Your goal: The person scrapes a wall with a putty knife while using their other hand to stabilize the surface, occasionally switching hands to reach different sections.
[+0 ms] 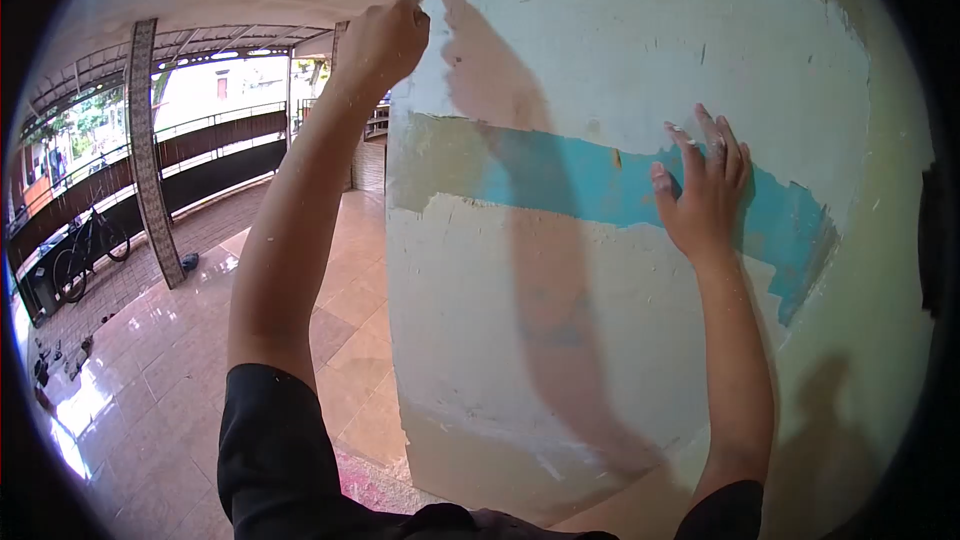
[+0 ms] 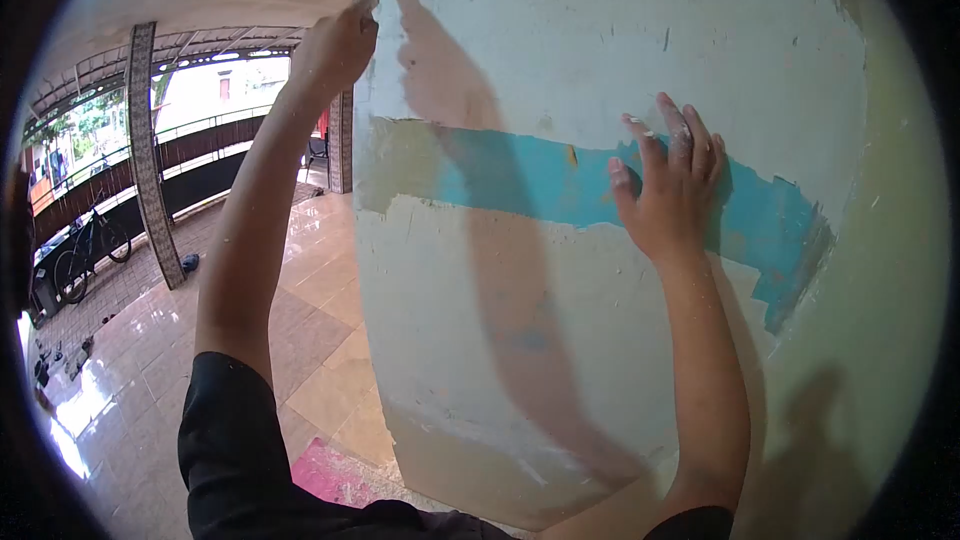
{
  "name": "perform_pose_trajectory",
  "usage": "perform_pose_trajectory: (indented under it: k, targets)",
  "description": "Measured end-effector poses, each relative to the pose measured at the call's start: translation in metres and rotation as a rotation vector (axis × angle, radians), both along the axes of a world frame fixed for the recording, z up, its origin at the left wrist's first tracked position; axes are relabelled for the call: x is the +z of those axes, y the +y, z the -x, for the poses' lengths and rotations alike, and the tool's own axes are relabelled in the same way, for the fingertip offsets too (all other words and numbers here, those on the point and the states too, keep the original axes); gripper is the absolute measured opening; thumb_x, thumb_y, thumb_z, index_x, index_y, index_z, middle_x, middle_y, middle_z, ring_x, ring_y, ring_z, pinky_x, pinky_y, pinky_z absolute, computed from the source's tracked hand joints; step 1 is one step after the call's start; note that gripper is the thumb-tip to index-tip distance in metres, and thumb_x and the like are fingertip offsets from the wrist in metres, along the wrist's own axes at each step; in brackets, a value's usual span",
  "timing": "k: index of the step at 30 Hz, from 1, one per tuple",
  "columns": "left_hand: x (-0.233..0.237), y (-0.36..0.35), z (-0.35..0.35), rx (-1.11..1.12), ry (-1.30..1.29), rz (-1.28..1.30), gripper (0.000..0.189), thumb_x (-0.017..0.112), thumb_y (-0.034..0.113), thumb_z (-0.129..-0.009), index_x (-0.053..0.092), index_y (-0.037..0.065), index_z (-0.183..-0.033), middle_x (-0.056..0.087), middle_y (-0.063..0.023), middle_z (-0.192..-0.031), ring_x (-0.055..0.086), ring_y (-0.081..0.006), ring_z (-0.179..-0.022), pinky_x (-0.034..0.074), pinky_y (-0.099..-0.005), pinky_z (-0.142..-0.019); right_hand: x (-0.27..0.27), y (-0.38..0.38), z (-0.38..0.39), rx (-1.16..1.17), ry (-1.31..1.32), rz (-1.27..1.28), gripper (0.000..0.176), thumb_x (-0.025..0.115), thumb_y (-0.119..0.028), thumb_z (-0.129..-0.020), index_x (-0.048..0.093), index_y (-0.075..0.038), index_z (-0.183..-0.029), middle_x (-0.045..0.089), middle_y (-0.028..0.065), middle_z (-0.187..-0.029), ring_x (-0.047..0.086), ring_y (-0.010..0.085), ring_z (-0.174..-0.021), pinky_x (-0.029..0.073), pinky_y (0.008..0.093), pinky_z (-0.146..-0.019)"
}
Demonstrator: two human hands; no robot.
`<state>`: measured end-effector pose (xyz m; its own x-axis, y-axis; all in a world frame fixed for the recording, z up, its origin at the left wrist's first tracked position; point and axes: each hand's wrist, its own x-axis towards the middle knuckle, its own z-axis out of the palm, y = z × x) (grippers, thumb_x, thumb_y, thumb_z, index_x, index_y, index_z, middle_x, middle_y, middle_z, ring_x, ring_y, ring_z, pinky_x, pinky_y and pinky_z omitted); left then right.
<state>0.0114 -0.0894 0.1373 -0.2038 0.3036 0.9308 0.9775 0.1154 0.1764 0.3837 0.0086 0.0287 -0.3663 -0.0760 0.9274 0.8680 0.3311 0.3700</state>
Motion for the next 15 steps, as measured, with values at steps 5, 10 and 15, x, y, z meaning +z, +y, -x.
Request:
perform_pose_trajectory:
  k: [5,10,15]
  targets:
    - [-0.003,-0.003,0.005,0.017,0.009,0.03,0.046,0.042,0.025,-0.098,0.047,0.019,-0.144,0.072,-0.0245,-0.099,0.069,-0.044,-0.095,0.053,-0.0559,-0.084,0.014,0.002,-0.009,0.053,0.0,-0.062,0.046,0.063,-0.029,-0.091,0.054,-0.022,-0.136,0.041,0.0122,-0.154,0.033,0.0377,-0.143,0.021,0.0623,-0.116]
    - [0.018,0.006,0.009,0.037,0.027,0.006,0.046,0.041,0.026,-0.099,0.047,0.021,-0.145,0.071,-0.0263,-0.103,0.068,-0.045,-0.099,0.053,-0.0559,-0.087,0.015,0.01,-0.012,0.045,0.037,-0.07,0.046,0.062,-0.031,-0.092,0.054,-0.022,-0.137,0.04,0.0127,-0.155,0.031,0.0376,-0.144,0.018,0.0635,-0.117]
    - [0.068,0.03,0.033,0.009,0.085,-0.081,0.045,0.04,0.026,-0.1,0.048,0.022,-0.144,0.069,-0.0272,-0.112,0.065,-0.0474,-0.106,0.051,-0.0572,-0.093,0.009,0.006,-0.005,-0.062,0.002,-0.049,0.047,0.062,-0.032,-0.093,0.054,-0.022,-0.138,0.039,0.0102,-0.156,0.029,0.0354,-0.146,0.016,0.0639,-0.118]
